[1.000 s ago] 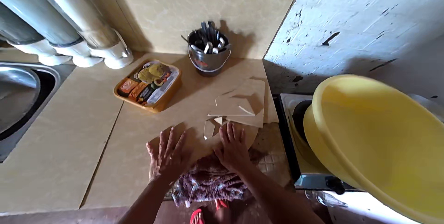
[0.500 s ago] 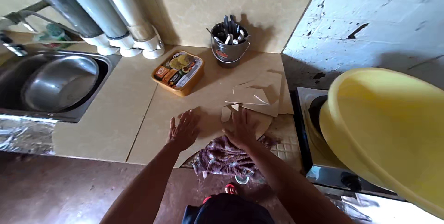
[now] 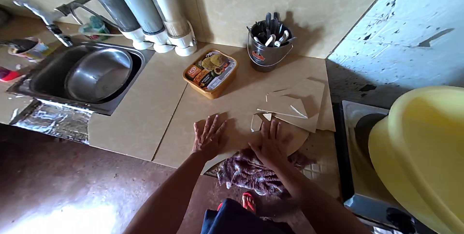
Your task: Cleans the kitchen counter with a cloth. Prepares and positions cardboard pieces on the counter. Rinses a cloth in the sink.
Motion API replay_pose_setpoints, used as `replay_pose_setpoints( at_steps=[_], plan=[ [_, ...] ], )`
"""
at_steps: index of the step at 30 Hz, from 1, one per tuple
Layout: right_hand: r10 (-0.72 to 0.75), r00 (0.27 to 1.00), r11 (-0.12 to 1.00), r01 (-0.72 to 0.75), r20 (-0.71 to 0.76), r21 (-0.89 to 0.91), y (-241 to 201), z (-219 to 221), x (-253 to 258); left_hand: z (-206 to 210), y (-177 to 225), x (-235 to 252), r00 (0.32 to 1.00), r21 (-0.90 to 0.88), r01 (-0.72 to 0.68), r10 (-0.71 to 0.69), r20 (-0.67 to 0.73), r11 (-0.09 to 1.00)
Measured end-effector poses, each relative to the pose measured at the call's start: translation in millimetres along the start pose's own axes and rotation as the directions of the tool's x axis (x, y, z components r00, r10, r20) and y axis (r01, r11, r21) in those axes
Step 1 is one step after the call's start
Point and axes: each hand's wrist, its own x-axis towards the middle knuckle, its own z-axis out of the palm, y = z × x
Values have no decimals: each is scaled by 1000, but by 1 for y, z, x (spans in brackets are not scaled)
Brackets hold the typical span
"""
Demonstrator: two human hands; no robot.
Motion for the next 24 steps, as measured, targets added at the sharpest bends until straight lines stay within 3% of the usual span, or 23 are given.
replay_pose_setpoints(
  at_steps=[4, 12, 16, 22, 24],
  plan=[
    [7, 1000, 1000, -7, -8, -9, -1, 3, 3, 9, -1, 0, 997, 5, 3, -2, -83, 1000],
    [12, 998, 1000, -13, 64, 17, 0, -5, -2, -1, 2, -2, 1000, 3, 11, -11, 19, 1000],
    [46, 997, 999, -47, 56, 15, -1, -3, 6, 12, 0, 3, 987, 11, -24, 25, -156, 1000],
    [0, 1000, 999, 0, 3, 47, 3, -1, -2, -2, 4, -2, 1000, -12, -6, 6, -21, 1000],
    [-4, 1000, 999, 4, 9, 36, 5, 2, -5, 5, 4, -4, 998, -14, -8, 7, -56, 1000]
  ],
)
